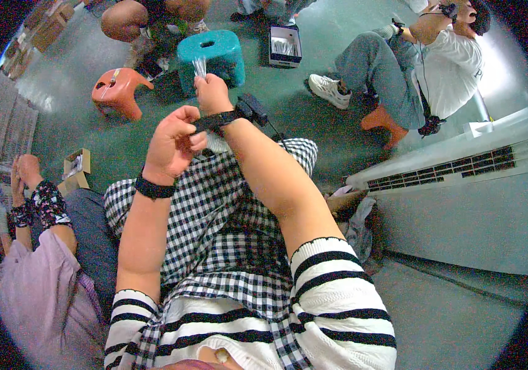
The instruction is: Organizing and bundling thin translucent plastic fibers in a manufacturing setting.
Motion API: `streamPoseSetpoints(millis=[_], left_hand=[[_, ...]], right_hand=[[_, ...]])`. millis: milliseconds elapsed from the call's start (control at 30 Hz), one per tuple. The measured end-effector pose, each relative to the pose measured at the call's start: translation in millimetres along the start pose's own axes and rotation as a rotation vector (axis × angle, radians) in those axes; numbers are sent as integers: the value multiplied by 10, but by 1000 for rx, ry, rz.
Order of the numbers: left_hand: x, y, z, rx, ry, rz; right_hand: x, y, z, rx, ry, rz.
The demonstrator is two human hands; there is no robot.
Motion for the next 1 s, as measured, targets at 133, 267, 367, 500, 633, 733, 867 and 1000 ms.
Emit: streamPoseSetpoints(millis=[133, 267, 367, 500, 633, 733, 867, 1000], left_hand=[[-146, -65, -79, -85, -112, -10], [-101, -172, -494, -246, -128, 134], [-4, -49, -180, -22, 31, -32], [84, -20, 105, 141, 212, -29], [84, -6, 204, 204, 340, -42], [139, -10, 229, 206, 384, -100], [183, -12, 146, 102, 341, -179], [37, 100, 163, 75, 229, -71]], right_hand=[[25, 9, 15, 169, -359, -96], [-110, -62, 137, 329, -697, -57], [-72, -29, 123, 345, -681, -65], [-118, -32, 144, 157, -389, -67], [1, 9, 101, 24, -87, -63], [-40, -14, 44, -85, 9, -30], [-94, -48, -12, -171, 28, 7], [130, 183, -50, 48, -377, -35]])
Point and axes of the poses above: each hand's wrist, its own y-axis towards the middle knuckle, its own x-axis out of the back of the hand, z = x × y, the point moved 7 cm from there along y, towards the middle knuckle, and after that the axes turned 11 degrees about y, right-handed, at the moved point
